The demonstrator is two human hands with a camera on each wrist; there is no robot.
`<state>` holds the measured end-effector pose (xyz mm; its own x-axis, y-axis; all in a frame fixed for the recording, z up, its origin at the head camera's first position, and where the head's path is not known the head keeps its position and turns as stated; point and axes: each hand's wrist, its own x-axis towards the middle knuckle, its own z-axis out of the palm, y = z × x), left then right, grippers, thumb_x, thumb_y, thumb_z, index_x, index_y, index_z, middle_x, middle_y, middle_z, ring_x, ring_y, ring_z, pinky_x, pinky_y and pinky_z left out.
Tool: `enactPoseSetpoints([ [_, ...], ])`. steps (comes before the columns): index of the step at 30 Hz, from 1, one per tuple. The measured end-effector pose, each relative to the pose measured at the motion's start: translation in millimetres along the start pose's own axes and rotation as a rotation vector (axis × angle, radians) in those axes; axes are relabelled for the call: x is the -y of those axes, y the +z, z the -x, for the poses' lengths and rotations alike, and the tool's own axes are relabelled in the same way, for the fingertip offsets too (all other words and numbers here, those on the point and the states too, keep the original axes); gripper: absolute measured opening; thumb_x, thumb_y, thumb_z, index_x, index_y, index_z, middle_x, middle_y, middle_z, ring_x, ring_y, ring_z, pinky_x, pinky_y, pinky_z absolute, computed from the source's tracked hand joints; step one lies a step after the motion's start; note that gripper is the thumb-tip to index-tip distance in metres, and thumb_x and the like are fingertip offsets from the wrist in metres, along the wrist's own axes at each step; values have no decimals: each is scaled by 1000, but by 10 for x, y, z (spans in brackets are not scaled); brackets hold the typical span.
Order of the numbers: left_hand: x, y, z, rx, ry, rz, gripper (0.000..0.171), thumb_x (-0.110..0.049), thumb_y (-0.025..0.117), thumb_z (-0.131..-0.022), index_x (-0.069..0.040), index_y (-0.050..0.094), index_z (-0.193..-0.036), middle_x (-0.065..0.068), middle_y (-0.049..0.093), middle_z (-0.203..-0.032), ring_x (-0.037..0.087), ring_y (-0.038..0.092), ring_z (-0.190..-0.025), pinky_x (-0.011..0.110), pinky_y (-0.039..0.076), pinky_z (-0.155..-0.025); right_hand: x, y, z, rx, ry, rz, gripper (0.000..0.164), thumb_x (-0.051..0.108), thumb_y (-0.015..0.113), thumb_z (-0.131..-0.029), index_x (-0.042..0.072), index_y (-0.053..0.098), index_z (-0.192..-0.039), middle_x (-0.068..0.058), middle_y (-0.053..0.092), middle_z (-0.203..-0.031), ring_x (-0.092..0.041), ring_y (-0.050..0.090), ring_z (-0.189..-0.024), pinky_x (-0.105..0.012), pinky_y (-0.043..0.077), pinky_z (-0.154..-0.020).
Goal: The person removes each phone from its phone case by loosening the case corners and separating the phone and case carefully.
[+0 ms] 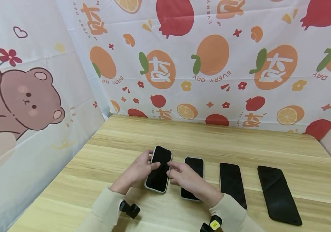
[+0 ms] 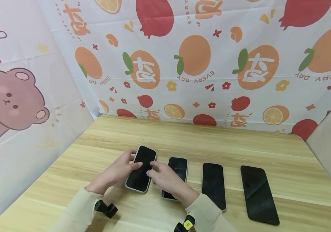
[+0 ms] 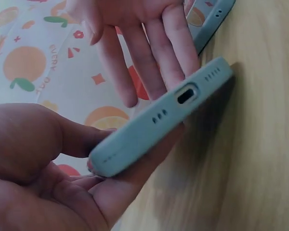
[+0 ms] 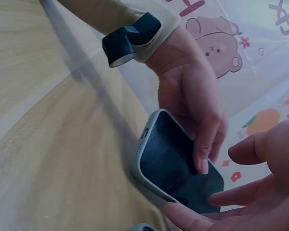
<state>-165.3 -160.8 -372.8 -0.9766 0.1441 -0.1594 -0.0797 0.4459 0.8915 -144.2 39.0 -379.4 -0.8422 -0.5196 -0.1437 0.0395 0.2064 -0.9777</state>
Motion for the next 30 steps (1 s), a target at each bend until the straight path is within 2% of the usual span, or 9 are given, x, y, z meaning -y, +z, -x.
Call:
enactPoseSetpoints([
  [6, -72, -7, -17, 32, 1, 156, 45, -3, 58, -97, 5, 38, -137, 27, 61, -120, 24, 71, -86, 36, 60, -76, 65, -112, 45, -77, -29, 34, 57, 17, 48, -97, -3, 36, -149, -24, 47, -146, -28, 68, -106, -49, 52, -99],
  [14, -212, 97, -70, 113, 5, 256, 47, -4, 57, -98, 6, 35, -139, 26, 62, -120, 21, 71, -84, 37, 61, -72, 89, -294, 94, -172, -22, -38, 58, 14, 48, -101, -2, 27, -152, -23, 53, -134, -21, 62, -96, -40, 59, -85],
  [17, -257, 163, -103, 138, 3, 265, 48, -6, 59, -98, 3, 36, -139, 24, 61, -121, 21, 71, -85, 39, 61, -72, 83, -359, 124, -203, -14, -48, 60, 14, 48, -101, -1, 24, -153, -22, 55, -127, -19, 61, -90, -40, 59, -83],
  [23, -378, 281, -144, 229, 22, 300, 49, -8, 59, -98, 0, 36, -141, 22, 62, -120, 21, 71, -87, 42, 62, -73, 68, -518, 179, -244, -5, -27, 60, 20, 49, -102, 3, 23, -154, -14, 56, -105, -19, 60, -81, -34, 59, -78],
  [30, -526, 478, -186, 294, 39, 289, 47, -9, 58, -99, 0, 37, -141, 22, 63, -118, 22, 72, -87, 41, 62, -73, 54, -690, 247, -286, -8, -4, 55, 22, 50, -103, 8, 28, -151, -9, 52, -90, -20, 55, -70, -30, 55, -70],
])
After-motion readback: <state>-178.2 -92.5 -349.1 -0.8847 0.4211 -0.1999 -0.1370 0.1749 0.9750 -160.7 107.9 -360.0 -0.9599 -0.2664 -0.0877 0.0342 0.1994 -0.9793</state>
